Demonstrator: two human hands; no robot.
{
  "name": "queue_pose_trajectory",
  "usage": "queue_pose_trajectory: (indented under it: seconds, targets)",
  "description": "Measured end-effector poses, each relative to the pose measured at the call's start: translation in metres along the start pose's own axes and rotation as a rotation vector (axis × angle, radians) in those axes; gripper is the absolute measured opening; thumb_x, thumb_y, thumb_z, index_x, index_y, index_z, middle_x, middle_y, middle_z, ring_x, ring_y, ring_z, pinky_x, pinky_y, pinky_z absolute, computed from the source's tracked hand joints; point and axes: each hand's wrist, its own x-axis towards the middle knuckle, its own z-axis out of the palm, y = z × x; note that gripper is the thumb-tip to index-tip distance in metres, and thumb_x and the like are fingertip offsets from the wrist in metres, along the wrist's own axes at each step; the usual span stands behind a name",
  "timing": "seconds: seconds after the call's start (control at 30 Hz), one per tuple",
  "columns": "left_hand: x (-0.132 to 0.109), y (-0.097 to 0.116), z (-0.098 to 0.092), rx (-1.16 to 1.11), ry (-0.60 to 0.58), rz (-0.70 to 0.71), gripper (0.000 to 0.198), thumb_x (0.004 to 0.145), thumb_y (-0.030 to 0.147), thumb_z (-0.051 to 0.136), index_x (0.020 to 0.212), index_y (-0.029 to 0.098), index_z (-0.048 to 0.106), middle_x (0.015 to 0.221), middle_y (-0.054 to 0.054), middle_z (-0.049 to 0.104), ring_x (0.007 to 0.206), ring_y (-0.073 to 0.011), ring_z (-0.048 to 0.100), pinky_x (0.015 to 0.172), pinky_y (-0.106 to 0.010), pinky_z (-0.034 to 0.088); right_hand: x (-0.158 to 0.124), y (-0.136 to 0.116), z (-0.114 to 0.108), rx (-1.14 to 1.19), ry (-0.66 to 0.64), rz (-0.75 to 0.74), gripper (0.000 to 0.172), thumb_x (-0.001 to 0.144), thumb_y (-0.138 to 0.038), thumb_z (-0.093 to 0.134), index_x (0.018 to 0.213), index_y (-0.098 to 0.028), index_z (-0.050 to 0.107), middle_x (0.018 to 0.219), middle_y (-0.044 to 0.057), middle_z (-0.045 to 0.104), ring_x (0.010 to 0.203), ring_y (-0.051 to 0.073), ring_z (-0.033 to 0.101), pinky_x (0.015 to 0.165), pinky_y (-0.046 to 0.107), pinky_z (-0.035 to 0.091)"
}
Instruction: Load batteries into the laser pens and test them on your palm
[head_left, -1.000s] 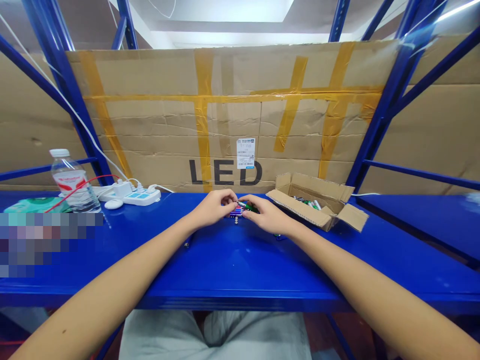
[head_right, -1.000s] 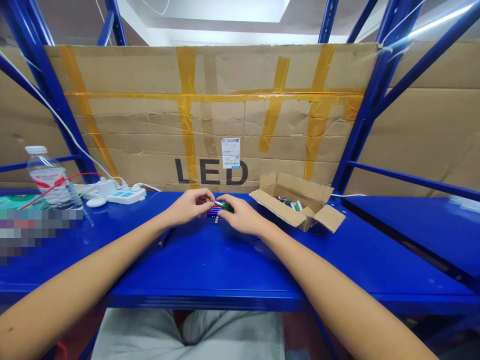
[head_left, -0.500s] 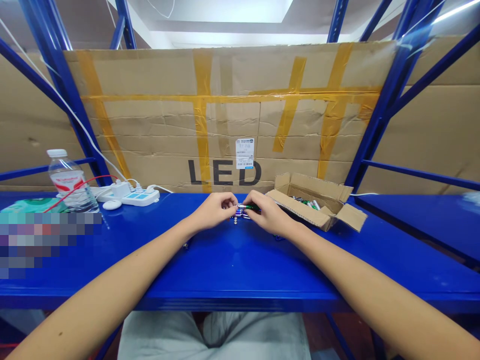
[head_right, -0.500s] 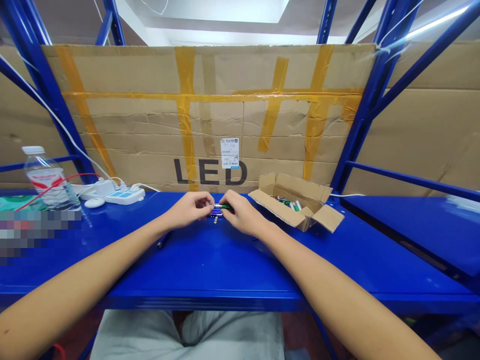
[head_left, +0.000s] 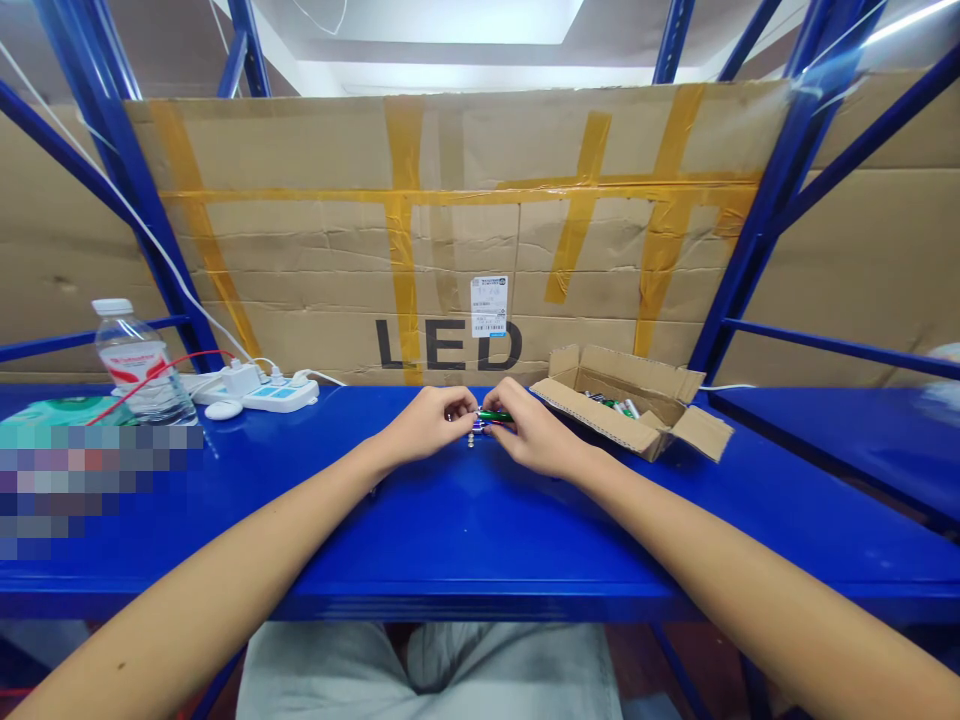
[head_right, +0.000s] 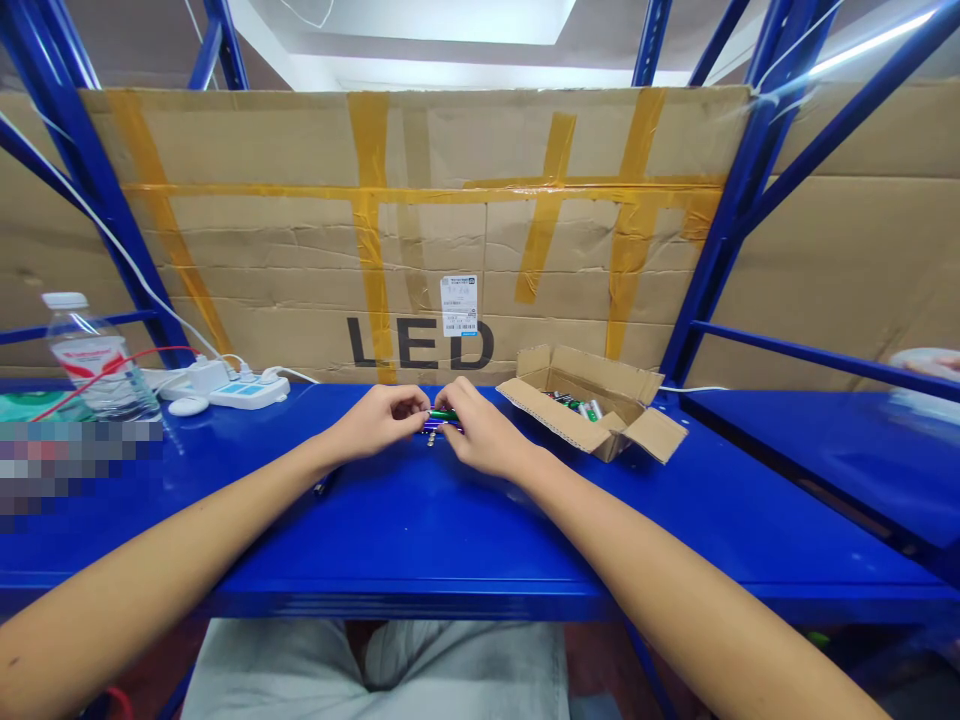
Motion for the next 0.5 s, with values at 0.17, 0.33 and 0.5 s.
queue_pose_trajectory:
  seconds: [0.17, 0.33, 0.5]
  targets:
    - [-0.0006, 0.0, -0.0001, 0.049, 0.01, 0.048, 0.008, 0.08, 0.02, 0.056, 0.081, 0.015, 0.061, 0.062, 0.003, 0.059, 0.058, -0.0096, 0.052, 0.057, -0.021, 0.041, 0.0008, -0.0015, -0.0041, 0.031, 0.009, -0.053, 0.01, 0.088, -0.01, 0.049, 0.089, -0.02, 0.051, 0.091, 0.005, 0.051, 0.083, 0.018, 0.05, 0.074, 0.032, 0.042]
    - [-0.0026, 0.0026, 0.0008, 0.138, 0.027, 0.12, 0.009, 0.083, 0.022, 0.055, 0.081, 0.016, 0.061, 0.066, 0.002, 0.061, 0.06, -0.01, 0.053, 0.059, -0.021, 0.04, 0.002, -0.0021, -0.0065, 0.025, -0.021, -0.051, 0.011, 0.091, -0.013, 0.046, 0.089, -0.02, 0.054, 0.087, 0.005, 0.055, 0.079, 0.019, 0.052, 0.072, 0.033, 0.042]
    - [-0.0035, 0.0053, 0.0023, 0.158, 0.02, 0.136, 0.006, 0.081, 0.018, 0.055, 0.08, 0.017, 0.06, 0.065, 0.002, 0.063, 0.059, -0.01, 0.053, 0.059, -0.021, 0.04, 0.0024, 0.0, -0.0048, 0.0, -0.054, -0.015, 0.016, 0.093, -0.013, 0.041, 0.086, -0.019, 0.055, 0.082, 0.005, 0.056, 0.076, 0.018, 0.052, 0.07, 0.032, 0.04]
